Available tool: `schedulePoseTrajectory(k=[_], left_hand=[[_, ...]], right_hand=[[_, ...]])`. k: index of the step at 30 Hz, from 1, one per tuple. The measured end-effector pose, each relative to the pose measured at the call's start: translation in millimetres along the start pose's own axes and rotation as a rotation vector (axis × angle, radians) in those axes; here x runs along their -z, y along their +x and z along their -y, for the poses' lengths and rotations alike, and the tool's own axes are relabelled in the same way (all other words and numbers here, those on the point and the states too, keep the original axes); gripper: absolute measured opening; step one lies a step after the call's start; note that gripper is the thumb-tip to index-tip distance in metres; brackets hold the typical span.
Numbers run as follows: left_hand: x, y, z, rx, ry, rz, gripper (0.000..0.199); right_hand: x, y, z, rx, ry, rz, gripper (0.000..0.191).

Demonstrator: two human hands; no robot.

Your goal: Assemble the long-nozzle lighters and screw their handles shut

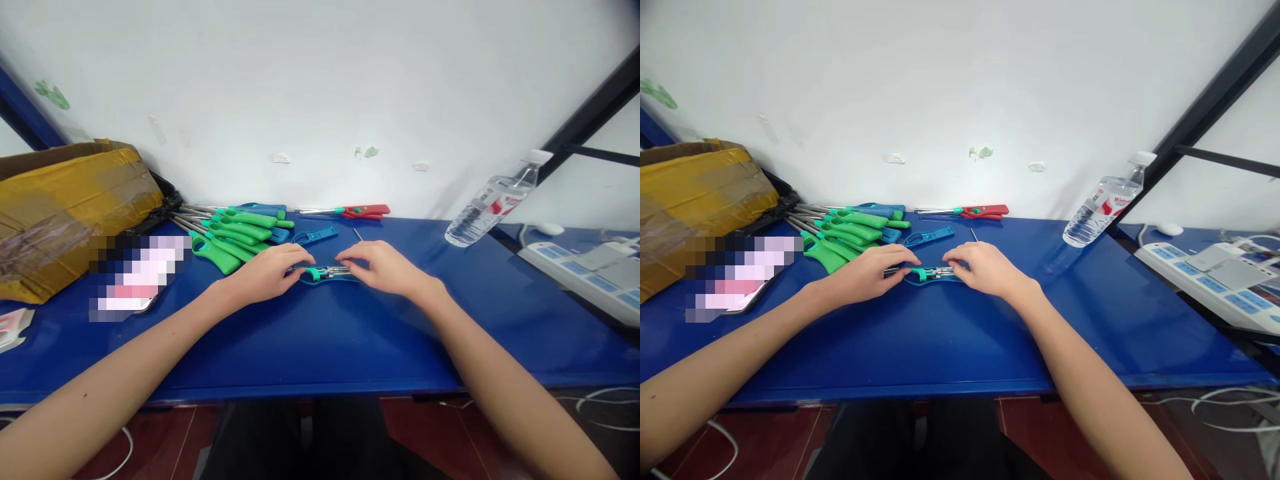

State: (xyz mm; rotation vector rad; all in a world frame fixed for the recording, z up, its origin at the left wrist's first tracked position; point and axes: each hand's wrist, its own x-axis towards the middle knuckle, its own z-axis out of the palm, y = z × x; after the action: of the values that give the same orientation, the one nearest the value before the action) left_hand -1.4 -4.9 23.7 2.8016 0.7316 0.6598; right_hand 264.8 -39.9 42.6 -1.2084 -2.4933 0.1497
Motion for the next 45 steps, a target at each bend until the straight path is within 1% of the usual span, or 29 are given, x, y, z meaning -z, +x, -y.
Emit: schedulePoseTrajectory(k=[5,8,13,19,24,27,31,39,45], left_hand=[[14.4,-3,10,-0.068,0.143,0.024,0.028],[20.0,-4,13,-0.069,0.176,0.053,0.025],[24.7,-4,15,-0.079,0.180,0.118,0.019],[30.1,-4,17,-0.103,0.153,0.155,0.019],[41.1,-6,19,-0.076,0.208,0.138,0.018],[45.1,-8,20,-0.034,0.219,0.187,0.016],[43.9,-9,22,0.000,0.212,0.248,0.018],[37.8,-8,19,0.010,0.228,0.255,0.017],[32.0,-8,19,0.018,0.226,0.188,0.018]], right_hand=[[3,0,1,-0.045,-0.042,0.043,0.026],[3,0,2,-0.057,-0.031,0.053,0.026],[3,0,2,-0.058,-0.017,0.049,0.025],[1,1,2,-0.057,-0.025,0.052,0.024],[1,1,1,-0.059,-0.023,0.053,0.024],[1,1,1,-0.056,-0.023,0.053,0.024],[0,1,1,-0.056,-0.027,0.052,0.025],[0,1,1,-0.057,-0.033,0.052,0.024],[0,1,1,-0.064,-0.033,0.047,0.022]])
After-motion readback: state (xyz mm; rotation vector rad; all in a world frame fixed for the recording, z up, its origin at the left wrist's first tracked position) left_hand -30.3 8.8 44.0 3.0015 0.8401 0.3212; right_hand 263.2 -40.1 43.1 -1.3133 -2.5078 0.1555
